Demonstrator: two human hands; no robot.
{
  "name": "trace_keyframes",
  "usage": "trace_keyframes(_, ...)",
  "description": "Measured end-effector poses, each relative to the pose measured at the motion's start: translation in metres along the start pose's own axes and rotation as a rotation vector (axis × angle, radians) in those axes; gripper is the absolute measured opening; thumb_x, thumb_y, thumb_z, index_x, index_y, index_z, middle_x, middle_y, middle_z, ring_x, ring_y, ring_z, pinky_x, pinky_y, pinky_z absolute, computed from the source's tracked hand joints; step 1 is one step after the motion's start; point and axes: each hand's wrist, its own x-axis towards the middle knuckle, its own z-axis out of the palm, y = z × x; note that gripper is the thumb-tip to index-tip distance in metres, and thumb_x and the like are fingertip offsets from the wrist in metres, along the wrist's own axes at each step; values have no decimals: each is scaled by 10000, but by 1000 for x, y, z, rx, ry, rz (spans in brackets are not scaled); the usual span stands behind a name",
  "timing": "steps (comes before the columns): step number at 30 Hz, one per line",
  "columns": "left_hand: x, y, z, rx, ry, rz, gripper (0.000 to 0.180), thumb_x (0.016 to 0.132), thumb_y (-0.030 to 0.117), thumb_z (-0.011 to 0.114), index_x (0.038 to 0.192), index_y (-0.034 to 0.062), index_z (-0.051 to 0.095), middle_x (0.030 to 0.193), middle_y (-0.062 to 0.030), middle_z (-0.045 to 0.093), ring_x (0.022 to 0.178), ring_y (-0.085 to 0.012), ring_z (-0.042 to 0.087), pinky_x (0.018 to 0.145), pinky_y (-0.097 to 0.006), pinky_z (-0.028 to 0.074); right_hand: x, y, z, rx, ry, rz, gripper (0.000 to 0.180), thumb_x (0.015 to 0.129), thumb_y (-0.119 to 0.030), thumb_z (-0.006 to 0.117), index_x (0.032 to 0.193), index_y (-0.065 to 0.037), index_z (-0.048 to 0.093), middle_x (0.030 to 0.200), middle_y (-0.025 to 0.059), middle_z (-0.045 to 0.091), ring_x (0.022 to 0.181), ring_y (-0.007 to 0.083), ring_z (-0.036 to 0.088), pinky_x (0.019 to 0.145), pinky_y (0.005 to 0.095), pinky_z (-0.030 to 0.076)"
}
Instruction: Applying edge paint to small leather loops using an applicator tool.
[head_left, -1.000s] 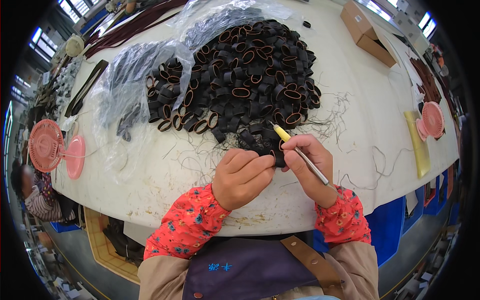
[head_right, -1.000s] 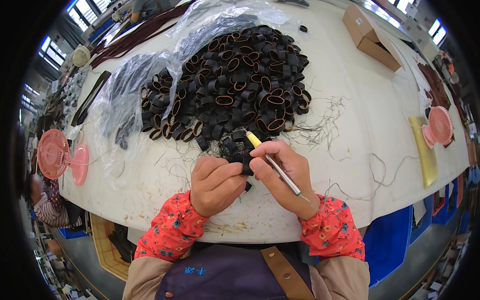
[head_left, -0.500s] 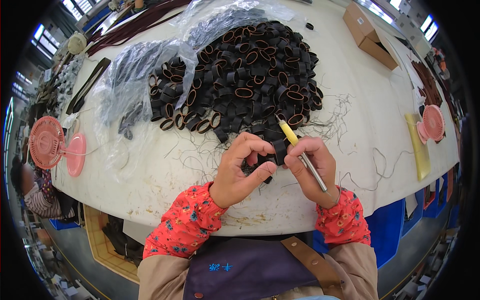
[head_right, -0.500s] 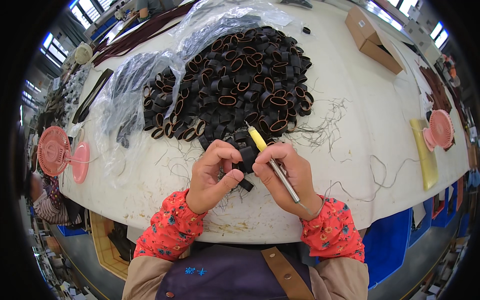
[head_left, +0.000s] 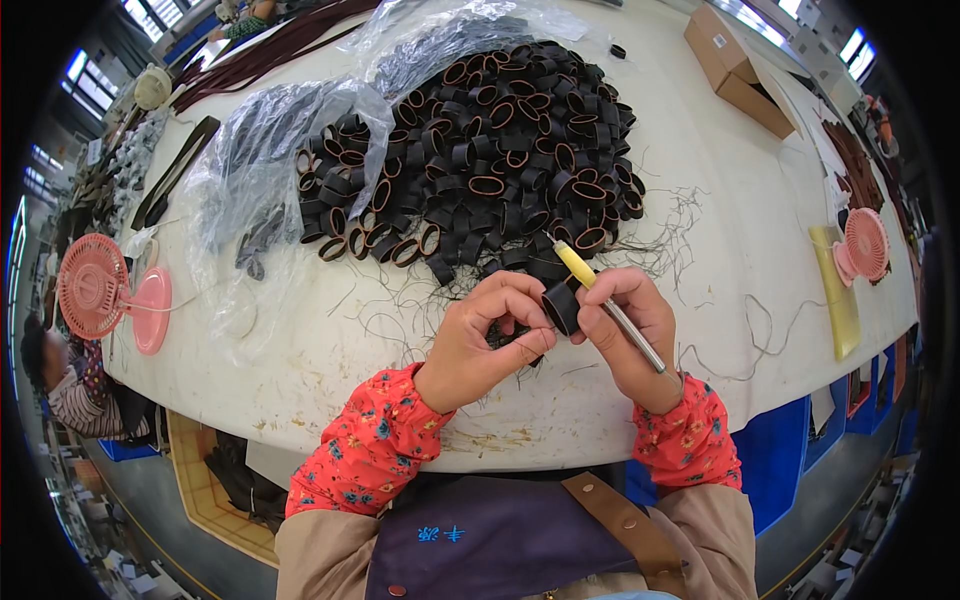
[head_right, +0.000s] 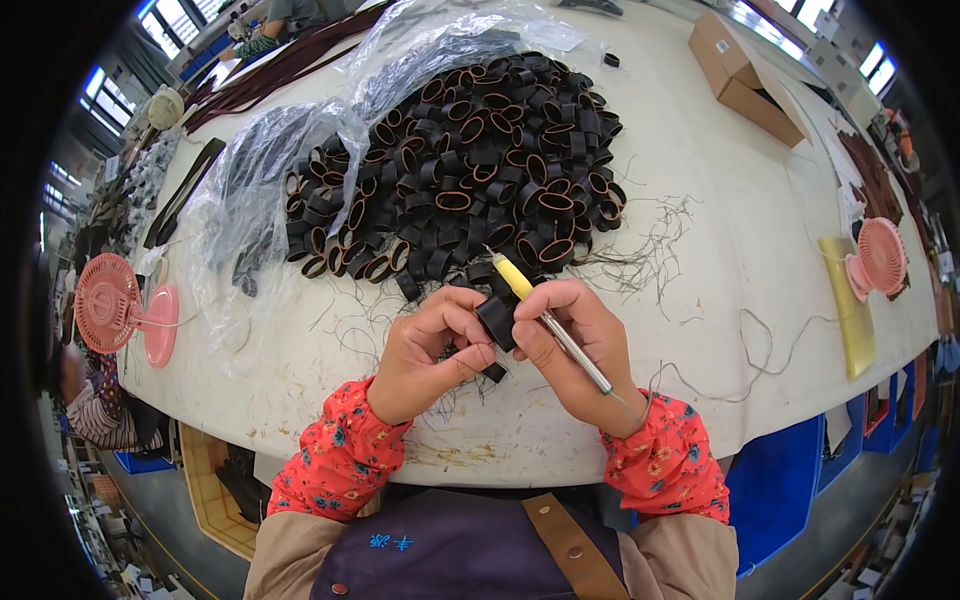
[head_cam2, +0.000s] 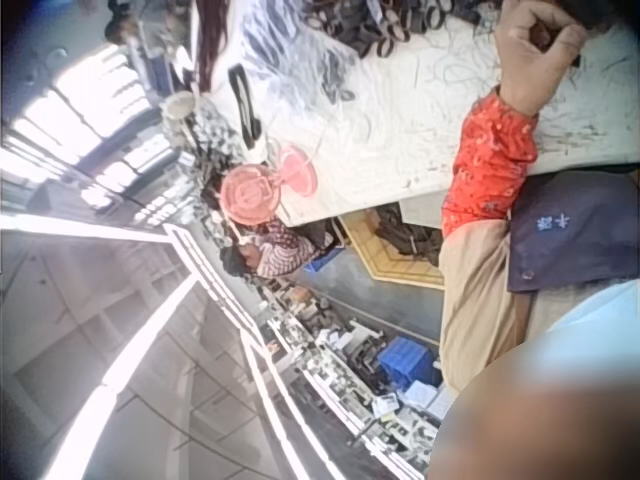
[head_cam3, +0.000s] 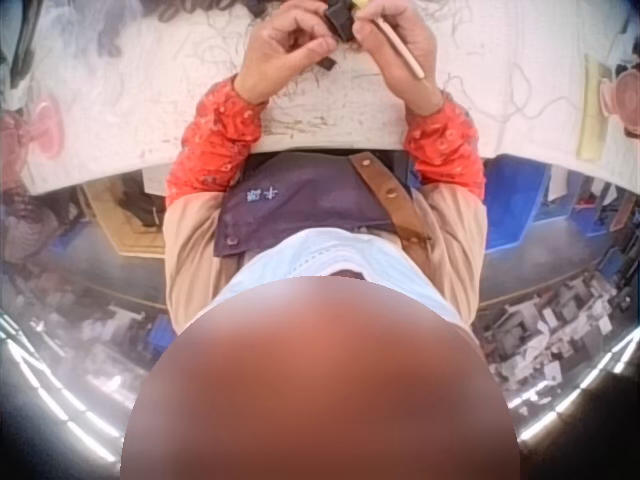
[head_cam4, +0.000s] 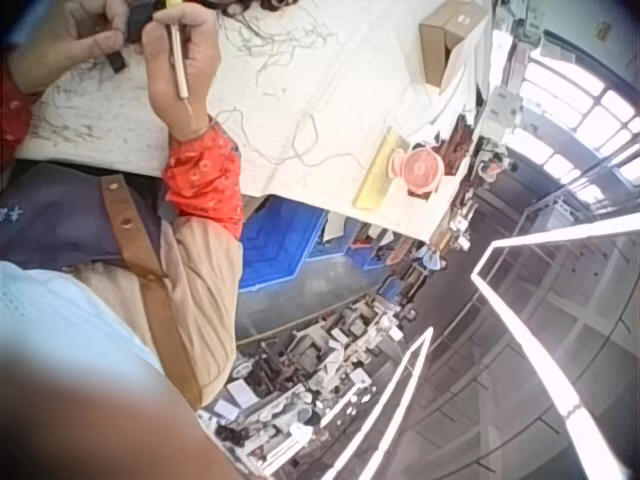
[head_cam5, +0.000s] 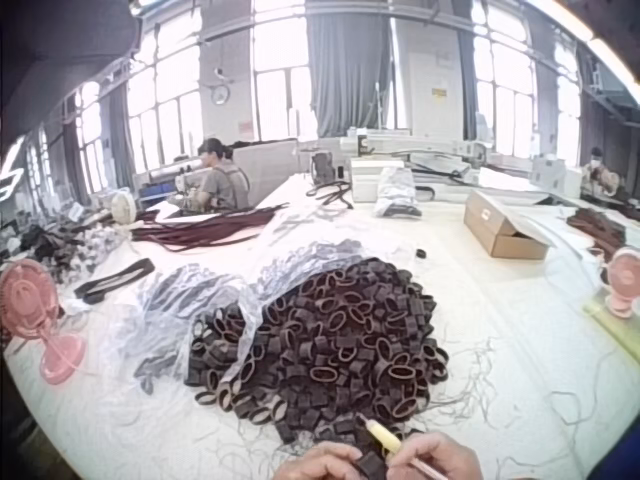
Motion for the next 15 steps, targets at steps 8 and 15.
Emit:
trace_keyframes(8,-2,-1,3,-235,51,-28,95,794,6,672,832,30,588,1053,-58,571,729,-57,484,682,-221,432,5,0,0,3,-2,-32,239,932,-72,541,1157,-21,477,973,66,588,839,116,584,751,239,487)
trace_keyframes(15,-1,-5,1,90,287,58,130,746,-16,701,816,45,610,940,-33,593,689,-66,469,636,-203,415,1,-2,-8,34,105,-221,198,982,-127,439,1081,27,512,779,94,597,728,138,594,716,275,496)
